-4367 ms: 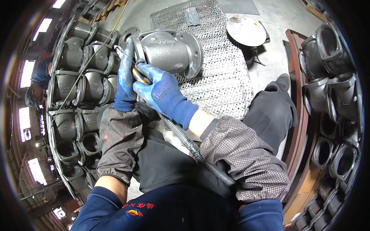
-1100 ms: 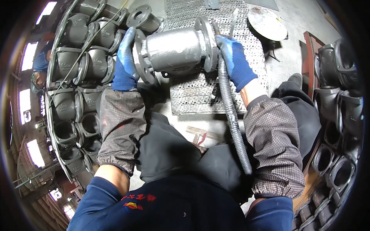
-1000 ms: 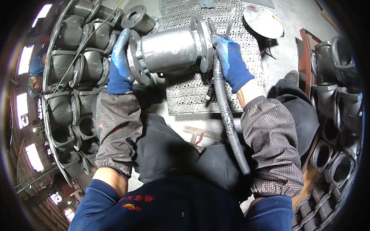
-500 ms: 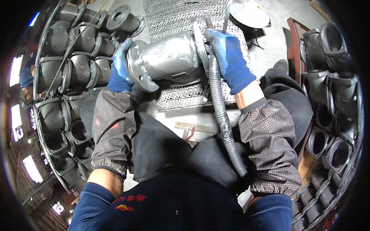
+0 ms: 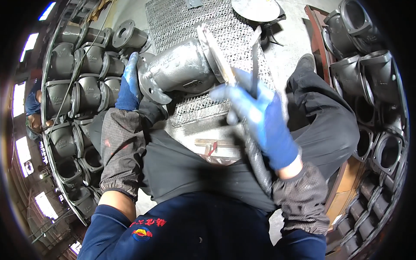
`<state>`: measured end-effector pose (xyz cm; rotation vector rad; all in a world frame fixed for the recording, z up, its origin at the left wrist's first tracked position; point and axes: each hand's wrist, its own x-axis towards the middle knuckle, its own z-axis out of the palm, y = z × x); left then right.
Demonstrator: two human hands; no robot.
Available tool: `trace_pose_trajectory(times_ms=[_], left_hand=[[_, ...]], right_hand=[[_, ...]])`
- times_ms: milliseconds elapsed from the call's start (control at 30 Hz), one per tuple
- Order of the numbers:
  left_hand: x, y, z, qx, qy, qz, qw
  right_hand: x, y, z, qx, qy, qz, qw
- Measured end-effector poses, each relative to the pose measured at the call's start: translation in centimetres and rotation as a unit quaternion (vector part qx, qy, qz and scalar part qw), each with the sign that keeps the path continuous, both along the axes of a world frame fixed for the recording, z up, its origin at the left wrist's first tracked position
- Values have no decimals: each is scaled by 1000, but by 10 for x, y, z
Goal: The person uses a pneumatic tool to grind the internal surfaces and flanges of a metal valve body, turning the object by hand to access different areas.
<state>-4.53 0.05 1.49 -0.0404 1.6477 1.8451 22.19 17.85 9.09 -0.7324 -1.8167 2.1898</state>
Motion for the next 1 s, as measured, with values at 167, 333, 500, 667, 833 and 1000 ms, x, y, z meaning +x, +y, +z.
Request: trace_pose_trajectory(times_ms=[167,333,500,667,833,1000], left_hand=[[-2,0,-8,-24,19,17,999],[-6,-2,-15,-6,0,11,1000],[15,3,0,-71,106,30,991],[19,0,4,-65,46,35,996],[37,-7,20,-86,28,41,995],[54,-25,5,-8,-7,49,999]], right_hand=[[16,-39,-52,-200,-26,-23,979],[-21,-36,-52,-191,-29,-45,980],[-12,-45,-51,-196,-40,-68,977],[-29,-29,-35,-205,-65,-41,976],[-26,-27,-30,-209,-91,-23,973],[-25,-31,-19,-222,-111,-36,968]])
